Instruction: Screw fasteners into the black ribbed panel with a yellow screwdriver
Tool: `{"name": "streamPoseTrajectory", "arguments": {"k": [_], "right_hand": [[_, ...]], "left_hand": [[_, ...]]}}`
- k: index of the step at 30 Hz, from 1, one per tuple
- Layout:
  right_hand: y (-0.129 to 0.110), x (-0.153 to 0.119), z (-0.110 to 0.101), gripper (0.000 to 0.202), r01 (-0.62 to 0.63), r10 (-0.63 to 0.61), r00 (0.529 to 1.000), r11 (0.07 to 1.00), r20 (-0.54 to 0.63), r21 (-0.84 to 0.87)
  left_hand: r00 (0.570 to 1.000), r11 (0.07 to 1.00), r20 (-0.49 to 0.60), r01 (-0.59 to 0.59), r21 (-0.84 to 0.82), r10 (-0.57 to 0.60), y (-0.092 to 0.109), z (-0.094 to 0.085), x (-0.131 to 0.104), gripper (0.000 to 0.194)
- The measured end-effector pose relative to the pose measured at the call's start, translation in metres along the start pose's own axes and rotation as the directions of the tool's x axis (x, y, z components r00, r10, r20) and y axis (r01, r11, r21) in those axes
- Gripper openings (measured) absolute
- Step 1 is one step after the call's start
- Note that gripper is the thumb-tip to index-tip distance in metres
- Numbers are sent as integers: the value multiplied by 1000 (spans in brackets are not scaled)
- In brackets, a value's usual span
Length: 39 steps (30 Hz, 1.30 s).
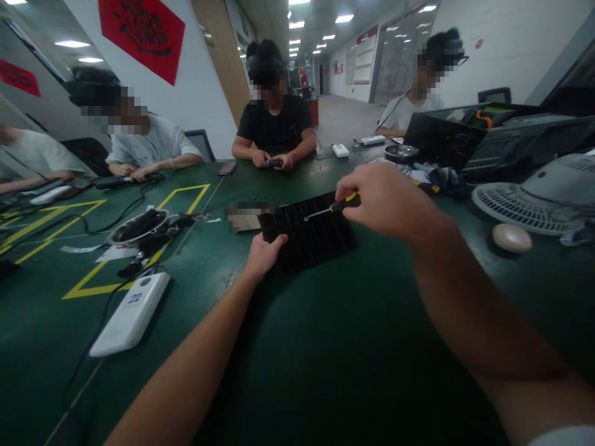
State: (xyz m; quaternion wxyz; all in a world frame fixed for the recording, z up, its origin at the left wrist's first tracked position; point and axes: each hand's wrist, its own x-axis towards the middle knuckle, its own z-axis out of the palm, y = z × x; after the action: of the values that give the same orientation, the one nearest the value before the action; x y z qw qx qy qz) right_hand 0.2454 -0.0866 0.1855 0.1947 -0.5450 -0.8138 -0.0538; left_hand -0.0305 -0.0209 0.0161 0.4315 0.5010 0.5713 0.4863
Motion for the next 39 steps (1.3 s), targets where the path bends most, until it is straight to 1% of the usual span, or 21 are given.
{"name": "streamPoseTrajectory", "arguments": {"k": [6, 10, 16, 18, 24, 29, 34, 39], "right_hand": [[0, 3, 9, 27, 25, -25, 1000, 999, 16, -46], [-2, 2, 9, 28, 24, -23, 1000, 999, 20, -44], [-5, 1, 8, 33, 13, -10, 999, 996, 32, -84], [-5, 1, 8, 33, 11, -8, 1000, 996, 25, -93], [-1, 3, 12, 33, 24, -22, 999, 996, 36, -83], [0, 4, 13, 29, 29, -27, 999, 998, 27, -64], [-2, 3, 14, 25, -1, 1, 1000, 999, -9, -41], [-3, 3, 13, 26, -51, 50, 998, 999, -26, -13]], "left_hand": [[1000, 1000, 1, -16, 23, 16, 0, 0, 0, 39], [1000, 999, 1, -30, 38, 30, 1, 0, -1, 41], [1000, 1000, 3, -9, 7, 9, -1, 0, 0, 40], [1000, 1000, 0, -3, -2, 3, -1, 1, 0, 40], [999, 999, 13, -35, 5, 35, 0, 1, -1, 39], [1000, 1000, 1, -19, 10, 19, 0, 0, -1, 38], [1000, 999, 12, -27, 20, 27, -2, 0, 1, 39], [999, 999, -7, -34, 25, 35, -3, 0, 1, 40]]}}
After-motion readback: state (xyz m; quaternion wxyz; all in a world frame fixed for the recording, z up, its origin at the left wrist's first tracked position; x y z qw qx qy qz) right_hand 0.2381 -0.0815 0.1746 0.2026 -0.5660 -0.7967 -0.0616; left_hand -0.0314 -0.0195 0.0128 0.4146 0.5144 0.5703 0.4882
